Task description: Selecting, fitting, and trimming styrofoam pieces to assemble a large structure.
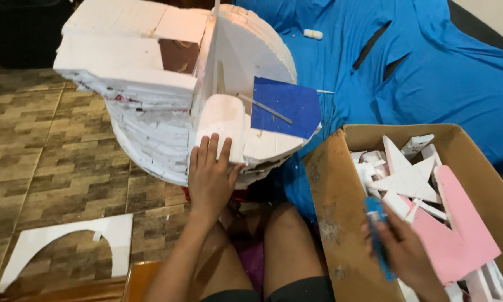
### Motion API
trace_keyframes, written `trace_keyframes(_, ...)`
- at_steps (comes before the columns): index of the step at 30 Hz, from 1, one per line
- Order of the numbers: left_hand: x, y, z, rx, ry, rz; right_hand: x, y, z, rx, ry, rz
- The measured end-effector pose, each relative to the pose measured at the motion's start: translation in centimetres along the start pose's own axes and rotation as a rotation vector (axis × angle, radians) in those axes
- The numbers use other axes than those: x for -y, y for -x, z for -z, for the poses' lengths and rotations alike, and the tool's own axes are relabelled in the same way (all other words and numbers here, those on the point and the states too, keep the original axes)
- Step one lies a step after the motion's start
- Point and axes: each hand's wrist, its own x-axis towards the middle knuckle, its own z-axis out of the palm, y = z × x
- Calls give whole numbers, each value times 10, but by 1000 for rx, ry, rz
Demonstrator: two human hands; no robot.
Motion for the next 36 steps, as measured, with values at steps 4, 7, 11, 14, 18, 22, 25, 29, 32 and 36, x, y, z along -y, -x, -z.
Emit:
trace_keyframes(4, -2, 1, -7, 56, -33, 22, 24, -1, 9, -194, -88, 128)
trace_keyframes(7, -6, 2, -8, 98, -62, 45, 33, -5, 9, -254, -63, 181)
trace_keyframes(11, -12, 5, -12, 70, -84, 40, 27, -14, 9, -268, -65, 155)
trace_keyframes(14, -11, 9, -19, 21, -81, 31, 16, -24, 10, -252, -34, 147)
trace_keyframes(18, -12, 9, -22, 44, -75, 46, 27, -26, 12, -280, -12, 114)
trace_keyframes(22, -15, 9, -21, 49, -85, 52, 25, -28, 22, -400, 226, 105)
trace_keyframes(25, -16, 10, -26, 62, -98, 64, -2, -37, 42, -440, 369, 89)
trace_keyframes(29, -18, 12, -31, 89, -100, 88, -5, -31, 44, -471, 603, -157)
trace_keyframes(32, -21, 10, -35, 91, -118, 99, -38, -44, 62, -474, 791, -170)
trace_keyframes(36, -21, 11, -37, 72, -115, 106, -76, -59, 74, -466, 909, -215)
